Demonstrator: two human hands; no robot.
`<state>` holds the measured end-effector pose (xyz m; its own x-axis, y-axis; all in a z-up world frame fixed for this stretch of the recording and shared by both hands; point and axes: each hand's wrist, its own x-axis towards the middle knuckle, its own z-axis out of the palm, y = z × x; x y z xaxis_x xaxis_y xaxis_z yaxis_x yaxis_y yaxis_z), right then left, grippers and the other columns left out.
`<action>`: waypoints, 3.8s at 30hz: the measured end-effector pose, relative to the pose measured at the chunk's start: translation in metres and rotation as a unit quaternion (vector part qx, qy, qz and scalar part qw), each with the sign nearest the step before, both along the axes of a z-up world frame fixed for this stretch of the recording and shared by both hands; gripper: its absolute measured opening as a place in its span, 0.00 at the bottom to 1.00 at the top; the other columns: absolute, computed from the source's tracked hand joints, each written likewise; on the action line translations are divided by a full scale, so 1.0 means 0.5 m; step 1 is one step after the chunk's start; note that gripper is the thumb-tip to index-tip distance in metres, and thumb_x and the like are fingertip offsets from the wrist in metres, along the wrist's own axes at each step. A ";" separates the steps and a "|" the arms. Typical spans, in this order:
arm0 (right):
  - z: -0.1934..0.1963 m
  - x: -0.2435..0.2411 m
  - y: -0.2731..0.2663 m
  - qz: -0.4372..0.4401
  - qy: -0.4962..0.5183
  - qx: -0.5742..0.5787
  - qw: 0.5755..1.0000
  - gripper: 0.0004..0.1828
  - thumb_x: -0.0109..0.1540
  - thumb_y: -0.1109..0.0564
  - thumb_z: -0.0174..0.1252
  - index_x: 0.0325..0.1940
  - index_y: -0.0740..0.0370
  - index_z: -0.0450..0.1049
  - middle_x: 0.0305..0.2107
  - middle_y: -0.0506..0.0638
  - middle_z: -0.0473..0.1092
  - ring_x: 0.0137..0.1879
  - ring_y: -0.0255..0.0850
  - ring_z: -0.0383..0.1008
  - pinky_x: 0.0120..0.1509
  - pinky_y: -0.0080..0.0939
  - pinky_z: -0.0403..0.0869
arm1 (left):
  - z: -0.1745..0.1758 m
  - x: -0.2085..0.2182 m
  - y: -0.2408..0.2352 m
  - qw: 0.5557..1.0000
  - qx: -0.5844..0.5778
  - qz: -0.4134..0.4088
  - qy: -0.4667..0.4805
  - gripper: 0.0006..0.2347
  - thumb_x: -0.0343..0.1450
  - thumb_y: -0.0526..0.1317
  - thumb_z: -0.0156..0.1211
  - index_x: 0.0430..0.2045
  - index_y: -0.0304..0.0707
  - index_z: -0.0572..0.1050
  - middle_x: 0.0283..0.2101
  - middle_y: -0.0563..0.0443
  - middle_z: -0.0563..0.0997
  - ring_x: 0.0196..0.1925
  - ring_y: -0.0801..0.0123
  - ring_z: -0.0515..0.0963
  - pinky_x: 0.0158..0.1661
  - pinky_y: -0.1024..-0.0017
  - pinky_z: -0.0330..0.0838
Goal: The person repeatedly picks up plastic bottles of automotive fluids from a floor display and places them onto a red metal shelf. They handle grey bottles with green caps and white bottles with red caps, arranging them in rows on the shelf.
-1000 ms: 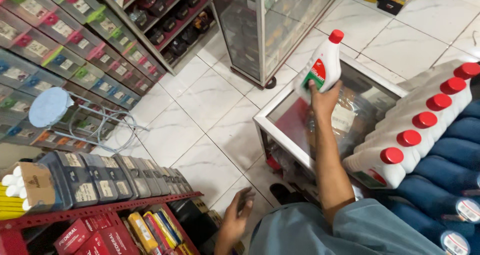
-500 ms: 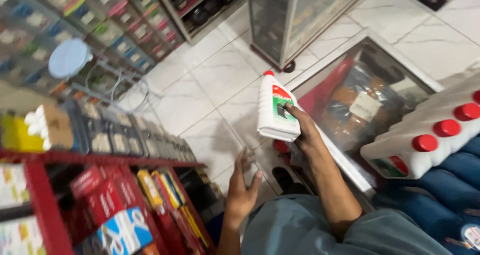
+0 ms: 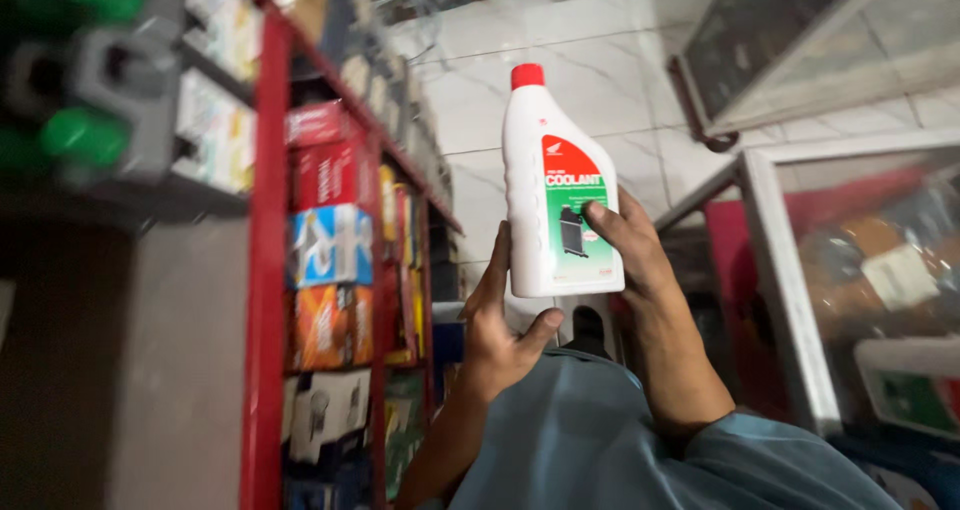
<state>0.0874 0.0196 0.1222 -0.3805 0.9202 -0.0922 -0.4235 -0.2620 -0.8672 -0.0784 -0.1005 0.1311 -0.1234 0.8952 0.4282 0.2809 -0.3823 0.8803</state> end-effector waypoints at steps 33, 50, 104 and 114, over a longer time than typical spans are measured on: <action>0.060 -0.693 -0.088 0.390 0.000 0.640 0.662 0.30 0.53 0.61 0.70 0.60 0.65 0.73 0.56 0.60 0.73 0.63 0.56 0.73 0.70 0.53 0.69 | 0.180 -0.331 -0.335 0.727 -0.113 0.663 0.136 0.20 0.61 0.34 0.73 0.47 0.33 0.77 0.44 0.38 0.84 0.49 0.55 0.85 0.49 0.63 0.78; 0.116 -0.694 -0.029 0.483 0.063 0.622 0.613 0.21 0.62 0.55 0.65 0.59 0.60 0.74 0.50 0.57 0.74 0.53 0.51 0.78 0.57 0.45 0.76 | 0.028 -0.816 -0.348 0.586 -0.190 0.786 0.055 0.21 0.64 0.45 0.67 0.48 0.33 0.75 0.47 0.36 0.82 0.50 0.50 0.81 0.50 0.58 0.74; 0.055 -0.686 -0.110 0.370 -0.246 0.620 0.647 0.20 0.63 0.48 0.63 0.57 0.53 0.74 0.47 0.55 0.76 0.52 0.55 0.79 0.56 0.51 0.76 | 0.082 -0.298 -0.202 0.760 -0.135 0.626 0.111 0.31 0.68 0.46 0.65 0.65 0.35 0.62 0.71 0.30 0.59 0.69 0.37 0.65 0.60 0.57 0.66; -0.054 -0.451 -0.101 0.130 -0.192 0.548 0.803 0.26 0.59 0.58 0.62 0.62 0.63 0.71 0.67 0.63 0.61 0.72 0.58 0.62 0.72 0.51 0.64 | 0.072 -0.305 -0.229 0.811 -0.030 0.529 0.248 0.28 0.69 0.46 0.64 0.61 0.28 0.66 0.65 0.27 0.68 0.67 0.35 0.68 0.63 0.53 0.65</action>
